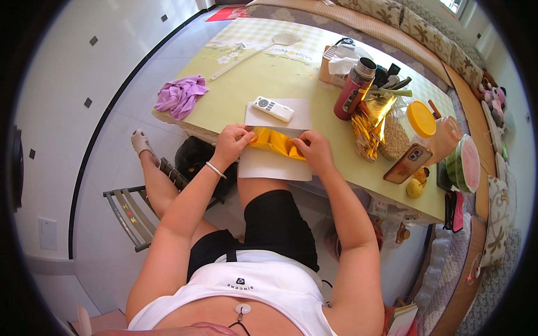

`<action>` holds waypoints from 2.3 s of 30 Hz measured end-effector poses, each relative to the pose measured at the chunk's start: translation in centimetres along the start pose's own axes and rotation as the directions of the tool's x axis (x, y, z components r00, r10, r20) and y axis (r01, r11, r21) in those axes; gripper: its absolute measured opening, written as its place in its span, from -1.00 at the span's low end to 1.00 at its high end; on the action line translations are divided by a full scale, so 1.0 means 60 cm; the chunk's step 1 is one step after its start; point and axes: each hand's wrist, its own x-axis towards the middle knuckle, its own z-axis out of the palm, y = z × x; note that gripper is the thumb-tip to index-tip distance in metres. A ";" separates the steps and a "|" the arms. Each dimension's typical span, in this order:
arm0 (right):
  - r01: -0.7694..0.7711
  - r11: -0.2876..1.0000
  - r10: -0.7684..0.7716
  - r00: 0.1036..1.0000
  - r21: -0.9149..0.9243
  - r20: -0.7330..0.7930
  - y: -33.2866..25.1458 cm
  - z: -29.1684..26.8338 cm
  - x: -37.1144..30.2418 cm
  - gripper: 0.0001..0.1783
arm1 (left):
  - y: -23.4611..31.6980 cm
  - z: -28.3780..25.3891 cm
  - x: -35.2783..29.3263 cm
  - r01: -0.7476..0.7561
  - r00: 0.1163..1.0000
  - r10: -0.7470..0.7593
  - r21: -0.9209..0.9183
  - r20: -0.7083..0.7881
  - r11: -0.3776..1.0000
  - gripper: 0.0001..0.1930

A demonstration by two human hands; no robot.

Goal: The person sits at a table and folds a sheet of white paper with a gold-colored side into a smaller shape. They repeatedly fold, unfold, and refold the paper, pressing the creases with their fingers.

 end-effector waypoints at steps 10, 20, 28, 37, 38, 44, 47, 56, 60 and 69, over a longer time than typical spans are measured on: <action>0.097 0.916 -0.141 0.986 -0.390 -0.086 -0.038 0.013 0.025 -0.74 | -0.013 0.023 -0.003 -0.085 0.983 0.108 0.154 -0.147 0.984 -0.76; 0.064 0.784 -0.187 0.973 -0.618 -0.137 -0.029 0.030 0.043 -0.77 | 0.033 0.032 0.017 0.025 0.987 0.046 0.433 -0.153 0.901 -0.79; 0.088 0.820 -0.201 0.969 -0.566 -0.141 -0.021 0.034 0.043 -0.78 | 0.058 0.054 -0.019 -0.530 0.838 0.393 0.395 0.378 0.751 -0.28; 0.073 0.906 -0.172 0.963 -0.417 -0.205 0.000 0.007 0.041 -0.73 | 0.060 0.051 -0.041 -0.472 0.861 0.253 0.506 0.441 0.722 -0.12; 0.104 0.897 -0.214 0.953 -0.430 -0.217 0.006 0.010 0.041 -0.73 | 0.060 0.051 -0.041 -0.468 0.861 0.245 0.506 0.445 0.725 -0.12; 0.133 0.861 -0.269 0.938 -0.491 -0.218 0.007 0.020 0.038 -0.78 | 0.058 0.050 -0.041 -0.466 0.866 0.251 0.513 0.433 0.721 -0.11; 0.128 0.863 -0.260 0.942 -0.490 -0.213 0.007 0.019 0.037 -0.79 | 0.057 0.053 -0.041 -0.466 0.865 0.248 0.516 0.436 0.719 -0.12; 0.365 0.525 -0.556 0.831 -0.769 0.015 -0.044 0.051 0.017 -0.45 | 0.074 0.046 -0.033 -0.459 0.826 0.124 0.528 0.550 0.714 -0.04; 0.333 0.772 -0.231 0.941 -0.542 0.248 -0.027 0.091 -0.032 -0.15 | 0.079 0.035 -0.030 -0.427 0.801 0.058 0.501 0.596 0.753 0.01; 0.496 0.616 -0.370 0.868 -0.612 0.331 0.016 -0.007 -0.051 -0.33 | 0.013 -0.030 -0.015 -0.392 0.796 -0.018 0.537 0.606 0.747 -0.10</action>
